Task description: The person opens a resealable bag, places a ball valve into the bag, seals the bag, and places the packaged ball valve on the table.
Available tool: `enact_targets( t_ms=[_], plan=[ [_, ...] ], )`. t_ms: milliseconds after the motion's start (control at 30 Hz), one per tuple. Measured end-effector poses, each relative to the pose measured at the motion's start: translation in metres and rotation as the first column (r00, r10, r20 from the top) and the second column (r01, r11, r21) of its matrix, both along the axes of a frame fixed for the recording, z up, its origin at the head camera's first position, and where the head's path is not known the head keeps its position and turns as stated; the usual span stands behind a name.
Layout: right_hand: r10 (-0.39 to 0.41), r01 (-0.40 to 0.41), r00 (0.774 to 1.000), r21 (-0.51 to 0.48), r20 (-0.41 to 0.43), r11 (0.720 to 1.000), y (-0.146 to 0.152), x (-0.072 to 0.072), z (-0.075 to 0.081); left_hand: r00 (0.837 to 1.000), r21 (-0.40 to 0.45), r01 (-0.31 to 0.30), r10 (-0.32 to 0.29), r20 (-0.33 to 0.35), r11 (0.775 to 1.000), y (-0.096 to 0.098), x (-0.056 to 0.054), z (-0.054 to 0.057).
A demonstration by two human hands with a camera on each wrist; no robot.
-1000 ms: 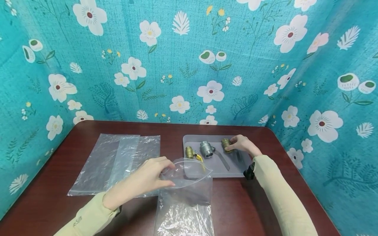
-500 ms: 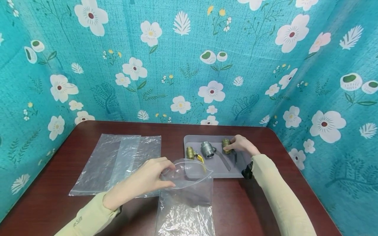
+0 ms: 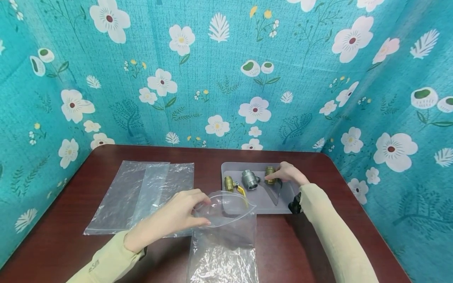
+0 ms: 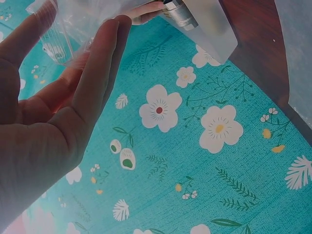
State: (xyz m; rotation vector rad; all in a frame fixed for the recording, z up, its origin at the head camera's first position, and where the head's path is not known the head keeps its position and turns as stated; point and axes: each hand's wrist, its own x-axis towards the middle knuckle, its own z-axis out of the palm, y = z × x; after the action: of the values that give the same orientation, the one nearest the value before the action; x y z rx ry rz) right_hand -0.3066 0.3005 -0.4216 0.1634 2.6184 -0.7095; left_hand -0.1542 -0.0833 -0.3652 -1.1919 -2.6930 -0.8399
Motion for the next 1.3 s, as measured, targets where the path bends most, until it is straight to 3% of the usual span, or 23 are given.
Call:
enact_targets(
  t_ms=[567,1300],
  plan=[
    [0.0,0.004,1.0,-0.163,0.023,0.987,-0.0024,0.0055,0.0054,1.0,0.007,0.0,0.0,0.014,1.0,-0.0026,-0.0003,-0.0016],
    [-0.065,0.082,0.995,-0.237,0.077,0.968,-0.0042,0.0029,0.0011,1.0,0.002,-0.007,0.007,0.026,1.0,-0.0021,0.0002,-0.001]
  ],
)
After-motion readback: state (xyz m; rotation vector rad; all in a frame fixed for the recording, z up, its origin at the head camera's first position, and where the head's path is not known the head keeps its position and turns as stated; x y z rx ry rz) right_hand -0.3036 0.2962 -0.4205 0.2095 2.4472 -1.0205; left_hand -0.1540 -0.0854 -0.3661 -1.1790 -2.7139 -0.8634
